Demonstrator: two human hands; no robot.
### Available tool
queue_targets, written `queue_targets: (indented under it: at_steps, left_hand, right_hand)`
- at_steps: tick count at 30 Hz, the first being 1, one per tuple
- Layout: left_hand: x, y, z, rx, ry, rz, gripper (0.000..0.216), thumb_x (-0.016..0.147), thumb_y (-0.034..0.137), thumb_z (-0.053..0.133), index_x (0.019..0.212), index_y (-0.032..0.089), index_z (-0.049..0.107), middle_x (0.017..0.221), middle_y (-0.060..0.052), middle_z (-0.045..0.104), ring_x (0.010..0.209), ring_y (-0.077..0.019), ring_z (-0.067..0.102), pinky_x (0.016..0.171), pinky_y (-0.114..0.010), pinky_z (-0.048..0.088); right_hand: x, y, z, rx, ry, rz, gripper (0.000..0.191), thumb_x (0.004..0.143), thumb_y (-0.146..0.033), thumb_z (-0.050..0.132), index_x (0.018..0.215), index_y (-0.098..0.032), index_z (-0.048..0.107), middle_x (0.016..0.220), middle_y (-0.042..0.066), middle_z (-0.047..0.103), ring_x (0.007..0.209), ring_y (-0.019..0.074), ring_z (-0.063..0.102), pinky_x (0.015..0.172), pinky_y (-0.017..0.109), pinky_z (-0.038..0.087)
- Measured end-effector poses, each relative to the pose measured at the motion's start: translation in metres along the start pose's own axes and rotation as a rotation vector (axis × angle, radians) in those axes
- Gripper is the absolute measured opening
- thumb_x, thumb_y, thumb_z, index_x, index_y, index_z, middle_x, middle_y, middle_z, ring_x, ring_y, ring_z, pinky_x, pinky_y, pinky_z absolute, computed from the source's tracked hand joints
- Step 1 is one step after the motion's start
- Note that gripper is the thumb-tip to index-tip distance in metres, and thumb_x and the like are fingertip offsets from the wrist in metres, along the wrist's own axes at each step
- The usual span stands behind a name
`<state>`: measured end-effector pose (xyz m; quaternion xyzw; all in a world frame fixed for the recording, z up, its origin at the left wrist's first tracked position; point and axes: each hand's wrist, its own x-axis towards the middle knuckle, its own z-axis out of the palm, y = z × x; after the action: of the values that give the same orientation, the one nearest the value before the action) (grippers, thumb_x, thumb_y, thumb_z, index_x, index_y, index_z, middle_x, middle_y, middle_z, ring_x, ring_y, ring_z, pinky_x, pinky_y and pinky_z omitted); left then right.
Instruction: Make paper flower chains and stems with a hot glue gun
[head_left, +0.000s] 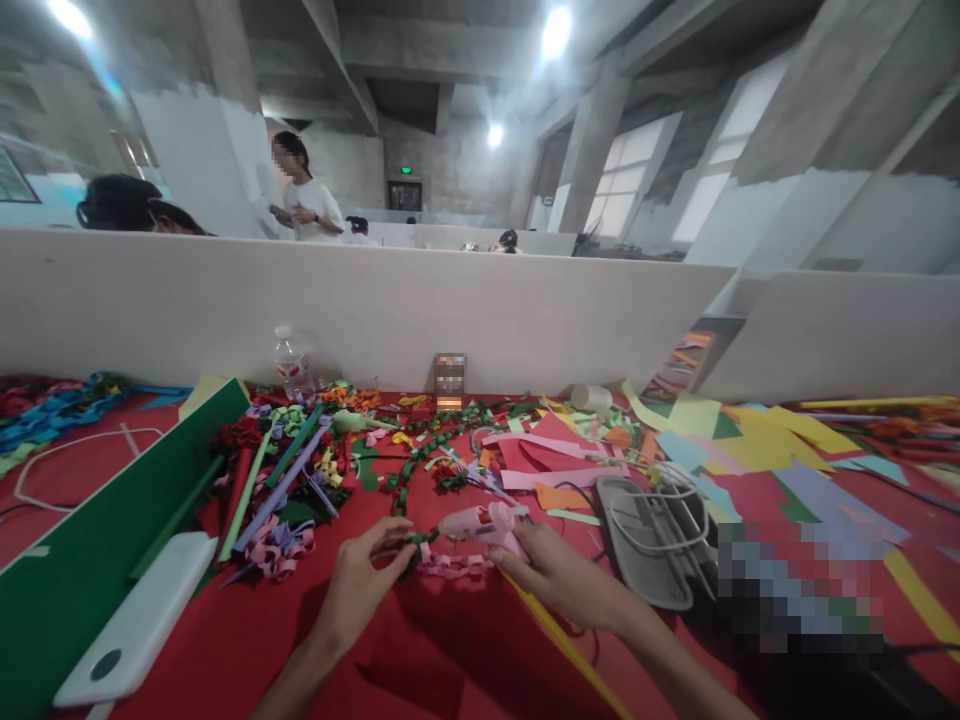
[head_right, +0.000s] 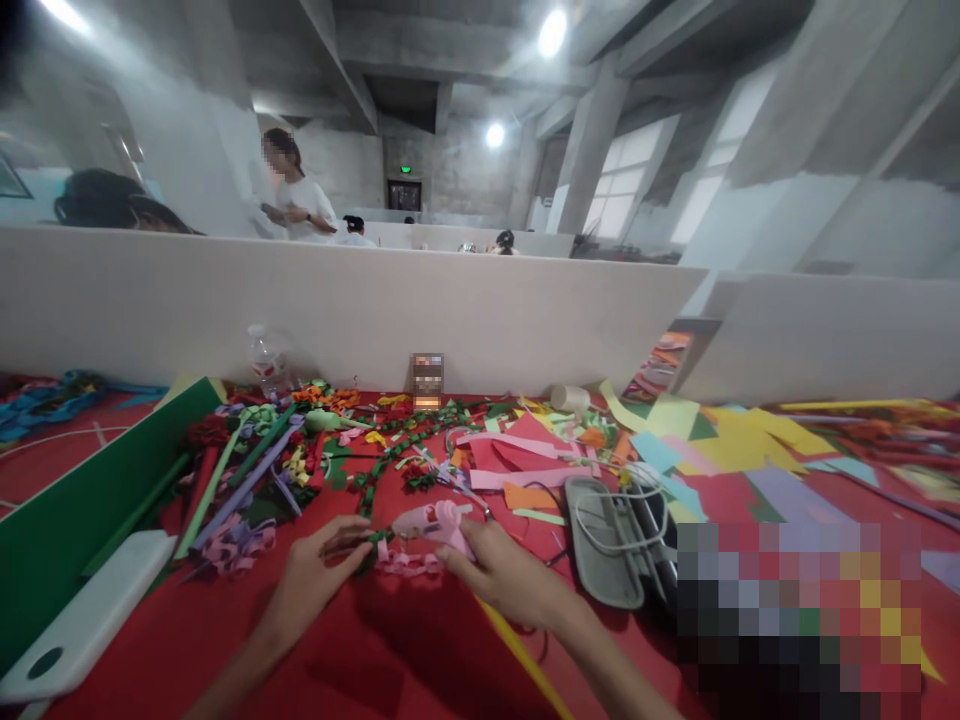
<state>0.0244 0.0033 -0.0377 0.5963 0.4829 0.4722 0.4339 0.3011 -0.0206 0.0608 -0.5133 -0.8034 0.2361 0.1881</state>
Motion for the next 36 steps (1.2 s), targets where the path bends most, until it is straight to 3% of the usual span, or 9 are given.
queue_targets:
  at_steps: [17, 23, 36]
  left_hand:
    - [-0.0011, 0.0061, -0.0006, -0.01, -0.039, 0.013, 0.022, 0.085, 0.036, 0.07, 0.101, 0.021, 0.071, 0.101, -0.007, 0.079, 0.097, -0.023, 0.075, 0.09, -0.032, 0.06]
    - [-0.0012, 0.0055, -0.0013, -0.008, -0.024, 0.016, 0.023, 0.083, 0.034, 0.069, 0.101, 0.019, 0.07, 0.1, -0.007, 0.079, 0.096, -0.0234, 0.075, 0.09, -0.034, 0.061]
    - [0.0014, -0.0031, -0.0007, -0.103, -0.011, -0.046, 0.026, 0.081, 0.035, 0.073, 0.101, 0.019, 0.07, 0.102, -0.008, 0.078, 0.1, -0.023, 0.074, 0.091, -0.032, 0.06]
  right_hand:
    - [0.0056, -0.0044, 0.011, 0.099, -0.026, -0.032, 0.031, 0.098, -0.049, 0.053, 0.098, -0.023, 0.069, 0.086, 0.006, 0.07, 0.075, 0.0214, 0.06, 0.073, 0.03, 0.049]
    - [0.006, -0.0019, 0.01, 0.033, -0.096, -0.024, 0.039, 0.101, -0.051, 0.047, 0.105, -0.018, 0.067, 0.089, 0.008, 0.069, 0.078, 0.0205, 0.06, 0.077, 0.029, 0.049]
    - [0.0048, -0.003, 0.009, -0.059, -0.09, 0.022, 0.041, 0.101, -0.054, 0.044, 0.097, -0.018, 0.064, 0.088, 0.007, 0.067, 0.076, 0.0197, 0.058, 0.072, 0.029, 0.046]
